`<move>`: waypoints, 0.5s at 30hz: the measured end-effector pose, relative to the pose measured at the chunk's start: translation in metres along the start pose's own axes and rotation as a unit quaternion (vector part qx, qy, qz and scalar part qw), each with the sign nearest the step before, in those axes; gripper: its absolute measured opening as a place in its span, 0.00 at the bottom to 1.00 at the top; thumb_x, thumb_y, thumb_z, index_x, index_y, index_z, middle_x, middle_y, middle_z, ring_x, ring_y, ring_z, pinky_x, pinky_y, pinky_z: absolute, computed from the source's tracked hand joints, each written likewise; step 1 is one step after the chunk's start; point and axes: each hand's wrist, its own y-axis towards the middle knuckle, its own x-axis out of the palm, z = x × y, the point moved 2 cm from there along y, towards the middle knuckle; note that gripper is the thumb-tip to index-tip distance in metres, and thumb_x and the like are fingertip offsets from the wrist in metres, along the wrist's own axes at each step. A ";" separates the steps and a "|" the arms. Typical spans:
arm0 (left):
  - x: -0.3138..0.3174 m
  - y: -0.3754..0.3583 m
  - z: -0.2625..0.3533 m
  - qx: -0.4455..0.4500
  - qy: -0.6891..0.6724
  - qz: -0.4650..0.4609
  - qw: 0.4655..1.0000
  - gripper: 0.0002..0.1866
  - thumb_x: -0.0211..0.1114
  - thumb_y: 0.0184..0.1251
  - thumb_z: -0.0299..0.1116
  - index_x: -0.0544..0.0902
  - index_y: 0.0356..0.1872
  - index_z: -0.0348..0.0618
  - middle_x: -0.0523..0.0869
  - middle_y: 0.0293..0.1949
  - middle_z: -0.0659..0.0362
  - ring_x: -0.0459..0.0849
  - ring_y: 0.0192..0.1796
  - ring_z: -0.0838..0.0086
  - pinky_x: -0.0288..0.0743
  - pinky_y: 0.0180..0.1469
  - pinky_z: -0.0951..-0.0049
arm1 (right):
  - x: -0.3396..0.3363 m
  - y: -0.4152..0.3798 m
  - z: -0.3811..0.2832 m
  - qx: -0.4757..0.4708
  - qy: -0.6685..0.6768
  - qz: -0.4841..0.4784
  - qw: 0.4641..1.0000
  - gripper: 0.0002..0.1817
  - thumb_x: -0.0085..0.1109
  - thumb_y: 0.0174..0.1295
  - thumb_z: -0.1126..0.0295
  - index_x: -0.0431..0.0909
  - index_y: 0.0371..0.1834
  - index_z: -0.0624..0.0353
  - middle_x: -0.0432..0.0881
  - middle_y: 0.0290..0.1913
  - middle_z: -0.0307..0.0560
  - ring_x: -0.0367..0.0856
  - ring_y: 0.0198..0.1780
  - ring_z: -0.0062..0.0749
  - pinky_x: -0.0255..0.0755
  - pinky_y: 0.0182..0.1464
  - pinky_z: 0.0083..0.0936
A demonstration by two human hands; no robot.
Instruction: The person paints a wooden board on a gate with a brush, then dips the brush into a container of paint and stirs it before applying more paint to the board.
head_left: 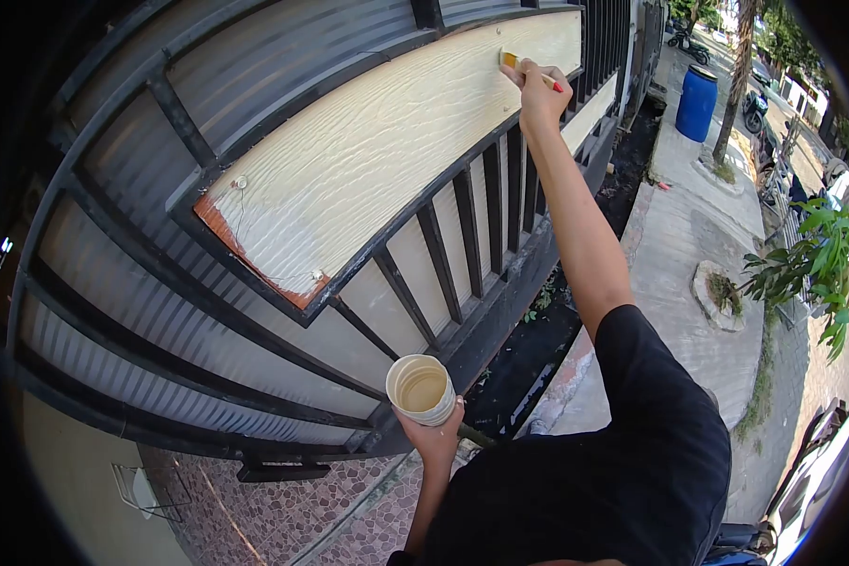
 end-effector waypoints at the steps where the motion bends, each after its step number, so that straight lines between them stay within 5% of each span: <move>1: 0.001 0.001 -0.001 0.000 -0.002 0.006 1.000 0.49 0.88 0.56 0.25 0.66 0.76 0.35 0.81 0.67 0.48 0.85 0.68 0.62 0.76 0.74 0.58 | 0.018 -0.035 -0.015 -0.013 -0.043 -0.037 0.998 0.09 0.65 0.77 0.78 0.76 0.37 0.67 0.91 0.37 0.61 0.99 0.42 0.48 0.91 0.44 0.25; 5: 0.006 0.005 0.001 0.002 -0.001 -0.006 1.000 0.49 0.88 0.56 0.24 0.66 0.76 0.35 0.81 0.67 0.47 0.85 0.68 0.62 0.76 0.74 0.58 | 0.035 -0.162 -0.065 0.054 -0.046 -0.234 0.970 0.11 0.67 0.80 0.73 0.78 0.37 0.65 0.91 0.37 0.57 0.99 0.43 0.47 0.91 0.48 0.25; 8: 0.007 0.006 0.006 0.003 -0.004 -0.011 1.000 0.49 0.88 0.56 0.24 0.66 0.76 0.35 0.81 0.67 0.47 0.85 0.68 0.62 0.76 0.74 0.58 | 0.030 -0.168 -0.074 0.104 -0.018 -0.289 0.952 0.11 0.69 0.79 0.73 0.78 0.38 0.63 0.90 0.38 0.55 0.99 0.44 0.48 0.93 0.52 0.27; 15: -0.004 -0.002 -0.004 0.004 0.005 -0.002 1.000 0.50 0.88 0.55 0.25 0.67 0.77 0.35 0.81 0.67 0.48 0.85 0.69 0.62 0.75 0.75 0.58 | -0.041 0.035 0.020 -0.024 0.025 0.074 0.997 0.09 0.64 0.73 0.83 0.72 0.38 0.69 0.86 0.42 0.61 0.98 0.41 0.55 0.96 0.49 0.31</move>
